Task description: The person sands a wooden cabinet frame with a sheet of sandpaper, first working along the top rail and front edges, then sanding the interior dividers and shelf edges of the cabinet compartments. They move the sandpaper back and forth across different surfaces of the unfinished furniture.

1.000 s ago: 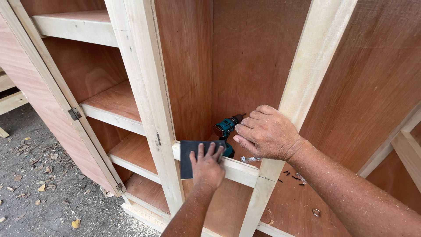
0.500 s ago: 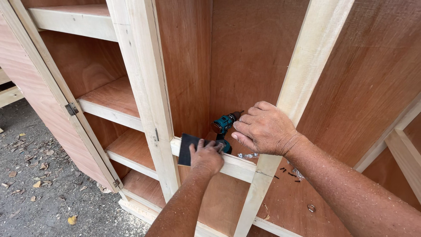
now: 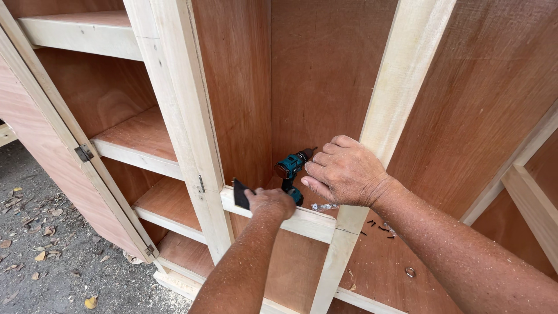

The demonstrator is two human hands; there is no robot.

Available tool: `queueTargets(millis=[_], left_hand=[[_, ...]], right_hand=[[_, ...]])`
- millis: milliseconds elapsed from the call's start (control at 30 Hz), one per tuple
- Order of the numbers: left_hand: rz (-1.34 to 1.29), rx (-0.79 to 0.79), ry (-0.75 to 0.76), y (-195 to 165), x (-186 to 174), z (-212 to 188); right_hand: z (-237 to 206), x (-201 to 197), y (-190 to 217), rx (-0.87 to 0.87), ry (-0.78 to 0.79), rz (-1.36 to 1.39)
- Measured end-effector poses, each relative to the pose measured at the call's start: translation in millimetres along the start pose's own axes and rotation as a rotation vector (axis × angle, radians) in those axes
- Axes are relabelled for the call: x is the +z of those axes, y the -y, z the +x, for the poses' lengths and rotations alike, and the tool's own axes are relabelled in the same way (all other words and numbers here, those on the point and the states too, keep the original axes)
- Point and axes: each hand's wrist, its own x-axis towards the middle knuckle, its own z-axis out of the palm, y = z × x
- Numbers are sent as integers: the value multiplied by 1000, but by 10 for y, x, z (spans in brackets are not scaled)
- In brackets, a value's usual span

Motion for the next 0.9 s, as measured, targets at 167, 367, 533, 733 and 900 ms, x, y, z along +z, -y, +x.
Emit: queueTargets(millis=[167, 367, 533, 733, 900], left_hand=[[-58, 230, 27, -568, 216, -142], [-24, -121, -137, 294, 53, 162], [-95, 49, -184, -159, 353, -45], [-198, 486, -421, -275, 824, -206], [-223, 106, -482, 376, 509, 53]], right_hand=[[-21, 8, -16, -35, -108, 13], [-22, 29, -14, -30, -95, -2], [-17, 30, -19, -17, -91, 11], [-22, 23, -21, -28, -123, 20], [-15, 19, -12, -26, -71, -11]])
